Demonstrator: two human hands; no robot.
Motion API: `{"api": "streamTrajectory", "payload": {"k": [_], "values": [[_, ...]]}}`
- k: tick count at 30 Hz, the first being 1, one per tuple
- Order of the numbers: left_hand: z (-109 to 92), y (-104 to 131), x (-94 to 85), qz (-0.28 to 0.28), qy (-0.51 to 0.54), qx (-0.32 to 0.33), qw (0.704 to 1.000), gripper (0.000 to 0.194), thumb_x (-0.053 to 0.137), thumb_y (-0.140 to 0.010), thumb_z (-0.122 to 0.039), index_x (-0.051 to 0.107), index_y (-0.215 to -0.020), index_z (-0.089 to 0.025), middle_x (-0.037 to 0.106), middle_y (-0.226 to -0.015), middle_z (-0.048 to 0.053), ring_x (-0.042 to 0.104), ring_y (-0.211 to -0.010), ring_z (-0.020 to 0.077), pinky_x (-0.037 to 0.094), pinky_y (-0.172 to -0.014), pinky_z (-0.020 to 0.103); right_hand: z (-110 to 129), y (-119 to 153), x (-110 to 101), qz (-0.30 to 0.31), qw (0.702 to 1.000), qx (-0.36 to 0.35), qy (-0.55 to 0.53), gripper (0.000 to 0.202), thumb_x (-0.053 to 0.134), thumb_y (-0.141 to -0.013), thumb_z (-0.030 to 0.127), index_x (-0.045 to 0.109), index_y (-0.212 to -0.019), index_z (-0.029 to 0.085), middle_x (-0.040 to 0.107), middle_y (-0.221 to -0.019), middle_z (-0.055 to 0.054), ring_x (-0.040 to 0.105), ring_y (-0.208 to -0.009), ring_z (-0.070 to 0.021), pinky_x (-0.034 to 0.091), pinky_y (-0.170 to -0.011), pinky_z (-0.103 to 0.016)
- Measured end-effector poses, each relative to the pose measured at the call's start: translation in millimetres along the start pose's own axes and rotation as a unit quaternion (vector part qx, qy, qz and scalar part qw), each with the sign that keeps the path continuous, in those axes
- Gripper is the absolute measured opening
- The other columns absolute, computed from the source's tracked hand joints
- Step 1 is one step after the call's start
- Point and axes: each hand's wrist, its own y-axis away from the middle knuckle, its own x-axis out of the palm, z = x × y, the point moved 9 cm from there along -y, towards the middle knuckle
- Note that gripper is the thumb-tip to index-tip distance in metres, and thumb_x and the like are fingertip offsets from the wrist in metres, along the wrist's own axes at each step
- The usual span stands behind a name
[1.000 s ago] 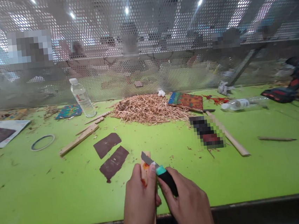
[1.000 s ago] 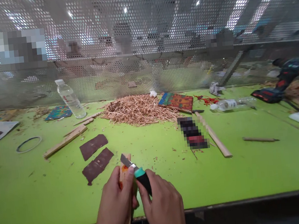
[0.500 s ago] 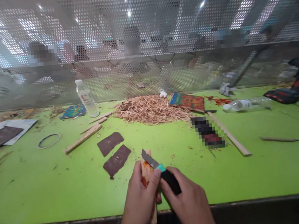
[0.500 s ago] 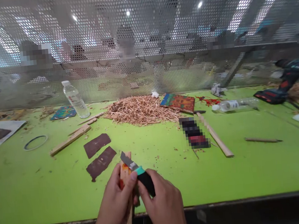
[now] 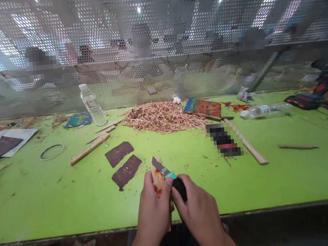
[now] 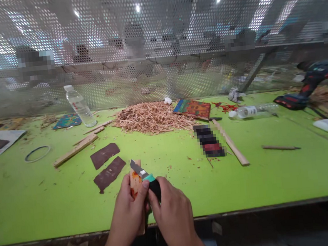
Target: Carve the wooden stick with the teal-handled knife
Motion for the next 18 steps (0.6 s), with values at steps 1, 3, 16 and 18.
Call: {"api": "streamTrajectory", "payload": {"k": [1, 3, 16, 18], "values": [[-0.8, 0.2, 0.8, 0.002, -0.001, 0.000, 1.000, 0.047, 0.061, -0.092, -0.060, 0.052, -0.117, -0.022, 0.063, -0.067, -0.005, 0.060, -0.048, 0.0153, 0.048, -0.047, 0.024, 0.9, -1.1, 0.9, 0.001, 1.000, -0.003, 0.002, 0.039, 0.035, -0.110, 0.050, 0.060, -0.110, 0.021, 0.075, -0.080, -0.004, 0.073, -0.067, -0.0235, 0.041, -0.057, -0.030], [-1.8, 0.1, 2.4, 0.007, 0.000, -0.003, 1.000, 0.046, 0.058, -0.093, -0.061, 0.051, -0.117, -0.022, 0.062, -0.064, -0.006, 0.060, -0.047, 0.0168, 0.049, -0.046, 0.025, 2.1, -3.0, 2.4, 0.002, 1.000, -0.006, 0.008, 0.039, 0.033, -0.110, 0.050, 0.060, -0.109, 0.021, 0.075, -0.080, -0.004, 0.073, -0.066, -0.0237, 0.040, -0.057, -0.031], [-3.1, 2.8, 6.4, -0.016, 0.032, 0.001, 0.999, 0.037, 0.057, -0.094, -0.060, 0.044, -0.098, -0.027, 0.056, -0.060, -0.009, 0.056, -0.041, 0.0145, 0.046, -0.040, 0.023, -4.0, -14.7, 3.7, -0.003, 0.999, 0.036, 0.016, 0.049, 0.029, -0.109, 0.054, 0.064, -0.109, 0.020, 0.077, -0.076, -0.007, 0.073, -0.060, -0.0243, 0.034, -0.051, -0.029], [-1.1, 2.0, 7.2, -0.007, 0.039, -0.002, 0.999, 0.037, 0.057, -0.094, -0.061, 0.043, -0.099, -0.026, 0.055, -0.056, -0.010, 0.055, -0.039, 0.0141, 0.045, -0.039, 0.022, -9.4, -14.7, 1.2, -0.008, 0.998, 0.054, -0.009, 0.048, 0.032, -0.108, 0.056, 0.064, -0.107, 0.021, 0.076, -0.074, -0.006, 0.072, -0.060, -0.0245, 0.035, -0.051, -0.029]]}}
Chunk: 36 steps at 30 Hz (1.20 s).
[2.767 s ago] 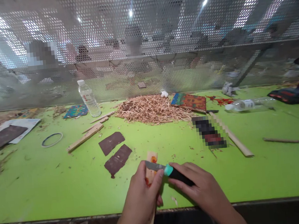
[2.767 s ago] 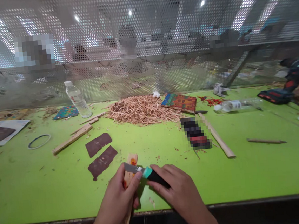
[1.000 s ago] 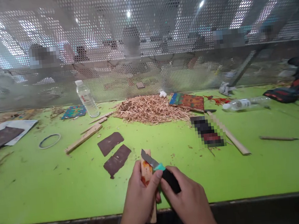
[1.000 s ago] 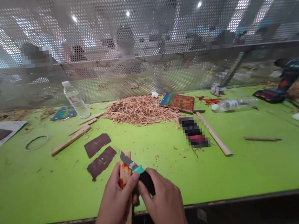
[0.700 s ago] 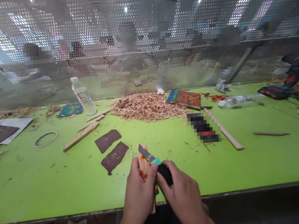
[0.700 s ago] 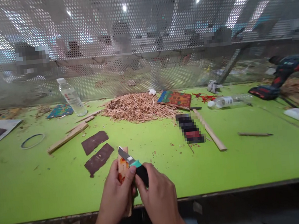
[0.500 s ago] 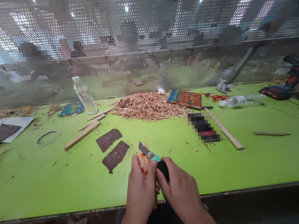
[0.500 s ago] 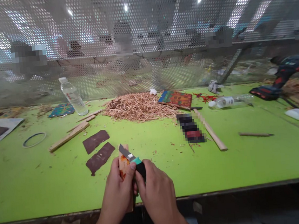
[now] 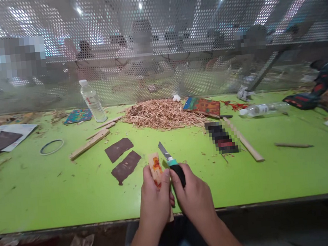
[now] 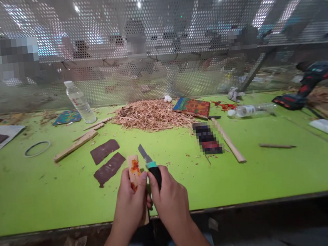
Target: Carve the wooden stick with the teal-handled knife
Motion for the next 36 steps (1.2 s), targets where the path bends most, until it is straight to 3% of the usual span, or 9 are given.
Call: {"api": "streamTrajectory", "payload": {"k": [11, 31, 36], "values": [[1.3, -1.5, 0.9, 0.028, 0.047, 0.010, 0.998, 0.039, 0.053, -0.096, -0.061, 0.043, -0.108, -0.025, 0.053, -0.060, -0.010, 0.054, -0.043, 0.0127, 0.046, -0.042, 0.022, 2.2, 2.6, -5.3, 0.056, 0.989, -0.034, -0.132, 0.038, 0.046, -0.105, 0.050, 0.069, -0.116, 0.022, 0.080, -0.088, -0.005, 0.076, -0.076, -0.0237, 0.046, -0.062, -0.026], [4.1, 2.8, -4.0, -0.001, 0.039, 0.007, 0.999, 0.048, 0.056, -0.094, -0.064, 0.046, -0.121, -0.025, 0.054, -0.059, -0.009, 0.055, -0.043, 0.0146, 0.049, -0.042, 0.024, 2.4, 9.2, -0.7, 0.028, 0.989, -0.088, -0.112, 0.043, 0.048, -0.105, 0.048, 0.068, -0.130, 0.019, 0.080, -0.110, -0.009, 0.078, -0.093, -0.0255, 0.055, -0.072, -0.028], [4.0, 1.9, -4.2, -0.009, 0.017, 0.007, 1.000, 0.045, 0.055, -0.093, -0.066, 0.048, -0.110, -0.025, 0.055, -0.057, -0.009, 0.055, -0.041, 0.0146, 0.047, -0.041, 0.023, 2.0, 10.7, -3.6, 0.007, 0.993, -0.086, -0.077, 0.044, 0.047, -0.106, 0.050, 0.071, -0.128, 0.020, 0.080, -0.111, -0.012, 0.079, -0.090, -0.0248, 0.056, -0.070, -0.027]]}}
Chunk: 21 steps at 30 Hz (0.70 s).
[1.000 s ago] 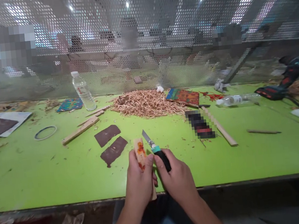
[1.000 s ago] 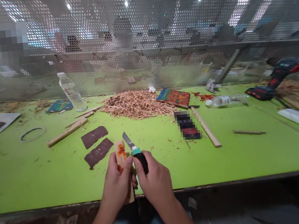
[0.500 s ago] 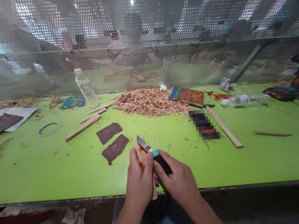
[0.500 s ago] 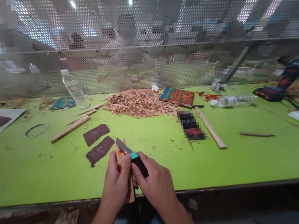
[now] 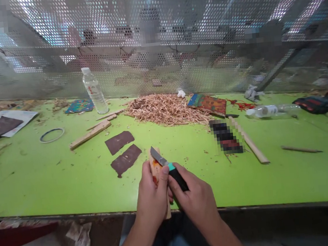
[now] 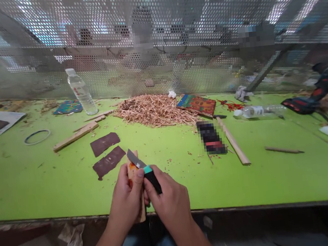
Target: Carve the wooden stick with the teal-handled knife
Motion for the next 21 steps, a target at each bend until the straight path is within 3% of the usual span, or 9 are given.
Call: {"api": "streamTrajectory", "payload": {"k": [7, 15, 21], "values": [[-2.1, -1.0, -2.2, -0.026, -0.046, -0.005, 0.999, 0.041, 0.055, -0.093, -0.066, 0.041, -0.088, -0.027, 0.055, -0.048, -0.010, 0.056, -0.036, 0.0151, 0.044, -0.038, 0.022, -2.5, -0.2, 2.8, -0.008, 0.999, 0.029, 0.022, 0.048, 0.046, -0.105, 0.052, 0.070, -0.130, 0.017, 0.080, -0.112, -0.013, 0.079, -0.095, -0.0275, 0.056, -0.068, -0.028], [-4.8, 2.2, -4.6, -0.047, -0.060, -0.018, 0.997, 0.039, 0.054, -0.093, -0.064, 0.041, -0.088, -0.028, 0.054, -0.045, -0.010, 0.057, -0.036, 0.0163, 0.044, -0.037, 0.022, -18.2, -3.0, -4.5, -0.026, 0.994, 0.105, -0.021, 0.051, 0.045, -0.104, 0.056, 0.069, -0.129, 0.018, 0.080, -0.113, -0.012, 0.078, -0.099, -0.0307, 0.057, -0.075, -0.032], [-3.5, 0.8, -2.8, -0.022, -0.041, -0.011, 0.999, 0.041, 0.055, -0.092, -0.067, 0.042, -0.091, -0.027, 0.056, -0.047, -0.009, 0.056, -0.036, 0.0152, 0.044, -0.039, 0.021, -10.7, -4.1, -7.1, -0.006, 0.994, 0.079, -0.068, 0.042, 0.053, -0.102, 0.050, 0.073, -0.126, 0.021, 0.081, -0.108, -0.009, 0.079, -0.094, -0.0266, 0.058, -0.074, -0.029]]}}
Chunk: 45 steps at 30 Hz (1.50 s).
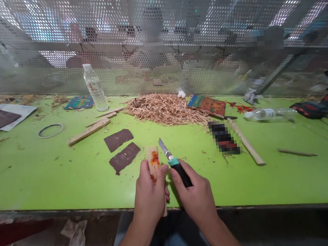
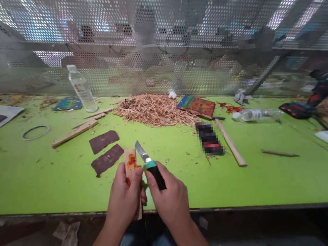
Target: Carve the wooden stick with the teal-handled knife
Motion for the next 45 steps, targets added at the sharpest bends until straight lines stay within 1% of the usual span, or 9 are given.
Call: {"api": "streamTrajectory", "payload": {"k": [6, 9, 12, 19, 23, 27, 32, 40, 45], "values": [[2.1, 0.8, 0.4, 0.013, 0.018, 0.006, 1.000, 0.045, 0.057, -0.090, -0.069, 0.047, -0.100, -0.026, 0.057, -0.054, -0.008, 0.057, -0.039, 0.0161, 0.044, -0.038, 0.022, 3.5, 1.3, 1.7, 0.010, 0.999, -0.035, 0.001, 0.040, 0.058, -0.099, 0.048, 0.075, -0.124, 0.022, 0.082, -0.103, -0.009, 0.080, -0.089, -0.0248, 0.058, -0.072, -0.026], [0.1, 0.7, 2.6, 0.024, 0.016, 0.016, 0.999, 0.046, 0.054, -0.091, -0.070, 0.048, -0.103, -0.026, 0.057, -0.056, -0.008, 0.057, -0.040, 0.0164, 0.044, -0.040, 0.023, 3.9, 2.1, 4.6, 0.028, 0.999, -0.046, 0.000, 0.038, 0.058, -0.099, 0.045, 0.075, -0.125, 0.022, 0.082, -0.104, -0.008, 0.080, -0.088, -0.0235, 0.058, -0.072, -0.025], [-1.9, 0.9, 3.6, 0.025, 0.006, 0.019, 0.999, 0.046, 0.054, -0.091, -0.069, 0.050, -0.106, -0.026, 0.057, -0.058, -0.007, 0.057, -0.041, 0.0164, 0.043, -0.040, 0.023, 2.3, 2.2, 5.8, 0.023, 0.999, -0.043, 0.008, 0.040, 0.057, -0.100, 0.047, 0.075, -0.126, 0.022, 0.082, -0.107, -0.009, 0.080, -0.092, -0.0241, 0.059, -0.073, -0.025], [-0.6, 0.9, 4.2, 0.019, -0.001, -0.002, 1.000, 0.042, 0.049, -0.094, -0.069, 0.044, -0.090, -0.028, 0.054, -0.048, -0.009, 0.055, -0.038, 0.0167, 0.044, -0.041, 0.023, 3.3, 3.8, 6.0, 0.003, 0.999, -0.045, 0.025, 0.045, 0.054, -0.102, 0.048, 0.073, -0.130, 0.019, 0.080, -0.113, -0.013, 0.079, -0.097, -0.0255, 0.059, -0.077, -0.027], [-1.9, -0.2, 3.3, 0.008, -0.003, 0.005, 1.000, 0.042, 0.046, -0.096, -0.069, 0.044, -0.088, -0.028, 0.053, -0.049, -0.009, 0.055, -0.037, 0.0166, 0.044, -0.039, 0.024, 7.3, 3.7, 4.7, 0.007, 0.998, -0.046, 0.034, 0.045, 0.054, -0.103, 0.047, 0.072, -0.130, 0.017, 0.080, -0.114, -0.013, 0.079, -0.096, -0.0258, 0.059, -0.077, -0.028], [-2.6, -0.7, 2.0, -0.006, -0.031, 0.003, 0.999, 0.043, 0.046, -0.095, -0.069, 0.044, -0.086, -0.028, 0.054, -0.047, -0.008, 0.056, -0.037, 0.0169, 0.043, -0.040, 0.024, 7.8, 3.1, 5.1, 0.010, 0.998, -0.041, 0.046, 0.046, 0.053, -0.103, 0.048, 0.072, -0.131, 0.017, 0.080, -0.113, -0.013, 0.079, -0.094, -0.0255, 0.059, -0.075, -0.027], [-3.0, -1.2, 1.3, -0.015, -0.063, 0.005, 0.998, 0.043, 0.045, -0.096, -0.069, 0.043, -0.084, -0.028, 0.054, -0.045, -0.008, 0.057, -0.037, 0.0177, 0.042, -0.041, 0.024, 6.3, 3.5, 4.5, -0.012, 0.998, -0.046, 0.050, 0.047, 0.052, -0.103, 0.051, 0.074, -0.129, 0.018, 0.081, -0.111, -0.013, 0.079, -0.092, -0.0255, 0.058, -0.071, -0.026], [-1.8, -0.8, 3.0, -0.010, -0.060, 0.002, 0.998, 0.041, 0.043, -0.098, -0.067, 0.041, -0.084, -0.028, 0.054, -0.046, -0.008, 0.055, -0.036, 0.0178, 0.041, -0.040, 0.024, 5.6, 4.8, 5.5, -0.013, 0.996, -0.045, 0.076, 0.047, 0.051, -0.103, 0.051, 0.074, -0.130, 0.020, 0.080, -0.113, -0.012, 0.079, -0.091, -0.0263, 0.058, -0.070, -0.027], [-2.9, -1.7, 1.1, -0.002, -0.062, 0.000, 0.998, 0.041, 0.044, -0.097, -0.067, 0.041, -0.083, -0.028, 0.053, -0.045, -0.008, 0.055, -0.036, 0.0177, 0.039, -0.040, 0.023, 2.1, 4.2, 5.4, -0.017, 0.996, -0.039, 0.079, 0.047, 0.052, -0.103, 0.050, 0.072, -0.133, 0.021, 0.080, -0.115, -0.011, 0.079, -0.094, -0.0262, 0.058, -0.072, -0.027]]}}
